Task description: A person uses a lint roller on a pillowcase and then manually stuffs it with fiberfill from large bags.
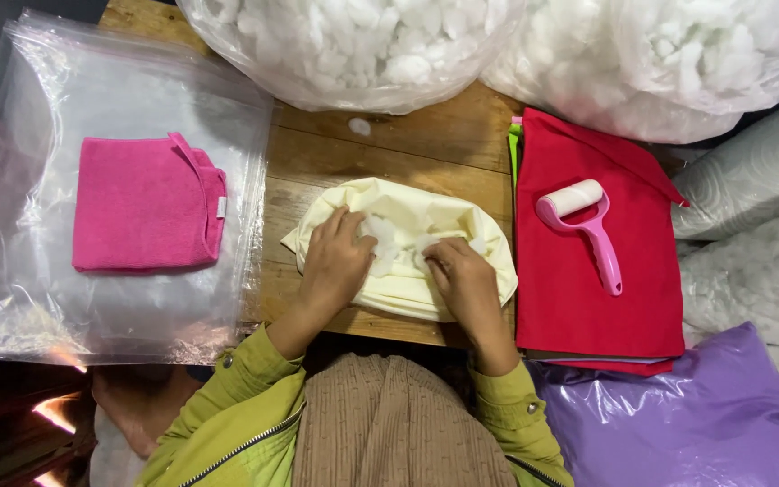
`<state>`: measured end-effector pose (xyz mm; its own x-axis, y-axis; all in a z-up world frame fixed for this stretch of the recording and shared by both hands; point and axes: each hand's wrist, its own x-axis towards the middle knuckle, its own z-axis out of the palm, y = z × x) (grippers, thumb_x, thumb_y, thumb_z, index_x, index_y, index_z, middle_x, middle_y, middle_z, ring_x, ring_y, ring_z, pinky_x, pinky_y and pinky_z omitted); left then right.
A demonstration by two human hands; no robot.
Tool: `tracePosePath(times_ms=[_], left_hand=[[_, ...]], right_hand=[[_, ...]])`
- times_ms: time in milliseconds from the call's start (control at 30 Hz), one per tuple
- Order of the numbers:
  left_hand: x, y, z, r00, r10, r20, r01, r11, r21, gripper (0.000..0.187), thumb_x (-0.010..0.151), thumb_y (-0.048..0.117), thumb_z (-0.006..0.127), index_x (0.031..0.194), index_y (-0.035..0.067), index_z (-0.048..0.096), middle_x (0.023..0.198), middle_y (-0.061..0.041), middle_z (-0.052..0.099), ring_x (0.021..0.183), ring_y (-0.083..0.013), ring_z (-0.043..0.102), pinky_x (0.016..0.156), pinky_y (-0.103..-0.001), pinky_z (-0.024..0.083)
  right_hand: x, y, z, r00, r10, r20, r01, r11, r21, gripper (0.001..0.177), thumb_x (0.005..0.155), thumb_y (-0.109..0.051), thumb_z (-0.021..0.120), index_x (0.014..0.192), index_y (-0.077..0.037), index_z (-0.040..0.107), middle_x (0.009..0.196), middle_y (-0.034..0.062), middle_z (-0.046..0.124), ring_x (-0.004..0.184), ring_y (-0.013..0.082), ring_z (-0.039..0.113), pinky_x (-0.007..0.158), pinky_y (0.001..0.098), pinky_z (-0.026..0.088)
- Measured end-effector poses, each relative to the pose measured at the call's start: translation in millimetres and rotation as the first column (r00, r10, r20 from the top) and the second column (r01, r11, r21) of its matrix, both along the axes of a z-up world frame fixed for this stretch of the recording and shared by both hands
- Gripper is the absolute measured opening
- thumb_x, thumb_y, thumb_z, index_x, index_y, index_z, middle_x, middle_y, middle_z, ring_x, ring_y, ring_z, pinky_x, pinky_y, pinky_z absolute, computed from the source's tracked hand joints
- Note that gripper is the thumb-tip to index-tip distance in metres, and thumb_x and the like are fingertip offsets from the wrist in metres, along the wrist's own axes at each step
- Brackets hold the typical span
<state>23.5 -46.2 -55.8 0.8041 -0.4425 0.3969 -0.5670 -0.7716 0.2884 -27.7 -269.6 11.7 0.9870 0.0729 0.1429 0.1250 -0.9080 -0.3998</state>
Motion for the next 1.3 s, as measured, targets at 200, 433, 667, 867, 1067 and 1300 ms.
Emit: tracePosePath(times_ms=[200, 433, 667, 867, 1067, 1300], left_hand=[[-17.2, 9.6, 32.0, 0.998, 0.066, 0.002, -0.066, 0.998, -0.001, 0.024, 0.081, 0.03, 0.081, 0.1, 0.018, 0.072, 0.106, -0.006, 0.06, 0.104, -0.0299, 0.062, 0.077, -0.04, 0.05], [-19.7, 4.0, -9.6, 0.999, 0.04, 0.0, -0.04, 0.993, 0.111, 0.012, 0.085, 0.029, 0.071, 0.094, 0.022, 0.068, 0.082, 0.002, 0.063, 0.099, -0.0221, 0.062, 0.082, -0.04, 0.045], [-21.4, 32.6, 36.9, 0.998, 0.055, -0.014, -0.056, 0.982, -0.178, 0.016, 0.086, 0.03, 0.077, 0.1, 0.024, 0.071, 0.085, 0.005, 0.067, 0.096, -0.0176, 0.066, 0.088, -0.036, 0.047], [-11.8, 30.9, 51.6, 0.998, 0.063, 0.025, -0.046, 0.903, -0.428, 0.016, 0.094, 0.03, 0.078, 0.096, 0.018, 0.068, 0.083, 0.001, 0.068, 0.091, -0.0237, 0.067, 0.084, -0.039, 0.048], [-24.4, 7.1, 50.8, 0.991, -0.129, -0.026, 0.098, 0.856, -0.507, 0.015, 0.085, 0.015, 0.079, 0.095, 0.022, 0.07, 0.09, 0.005, 0.073, 0.099, -0.0215, 0.069, 0.095, -0.04, 0.046], [-24.8, 9.7, 62.6, 0.992, -0.108, 0.07, 0.125, 0.932, -0.341, 0.013, 0.086, 0.014, 0.072, 0.086, 0.027, 0.071, 0.098, 0.01, 0.074, 0.102, -0.0172, 0.068, 0.103, -0.046, 0.04]], right_hand=[[-13.9, -0.6, 53.4, 0.989, 0.001, 0.15, 0.001, 1.0, -0.017, 0.02, 0.086, -0.016, 0.079, 0.104, -0.024, 0.075, 0.122, 0.0054, 0.068, 0.112, 0.0298, 0.067, 0.091, 0.0404, 0.056], [27.5, 62.2, -1.9, 0.921, 0.19, 0.341, -0.14, 0.976, -0.167, 0.028, 0.096, -0.012, 0.065, 0.117, -0.029, 0.07, 0.123, 0.0058, 0.068, 0.101, 0.0201, 0.072, 0.083, 0.0325, 0.059], [17.9, 16.3, 9.3, 0.963, 0.105, 0.249, -0.104, 0.994, -0.017, 0.009, 0.093, -0.018, 0.071, 0.098, -0.026, 0.071, 0.09, -0.0026, 0.07, 0.084, 0.0197, 0.073, 0.075, 0.032, 0.059], [-15.2, -16.3, 66.7, 0.975, -0.014, 0.22, -0.013, 0.993, 0.12, 0.017, 0.087, -0.014, 0.08, 0.101, -0.024, 0.077, 0.093, 0.0001, 0.072, 0.087, 0.0235, 0.072, 0.076, 0.0364, 0.059], [-20.4, 15.6, 87.3, 0.985, 0.141, 0.096, -0.164, 0.938, 0.305, 0.042, 0.096, -0.015, 0.066, 0.138, -0.017, 0.063, 0.139, 0.0247, 0.056, 0.119, 0.0478, 0.062, 0.097, 0.0573, 0.051], [-4.1, 13.1, 49.3, 0.989, 0.149, 0.003, -0.13, 0.852, 0.507, 0.025, 0.087, -0.012, 0.077, 0.11, -0.02, 0.077, 0.106, 0.0043, 0.076, 0.092, 0.0244, 0.073, 0.079, 0.0345, 0.055]])
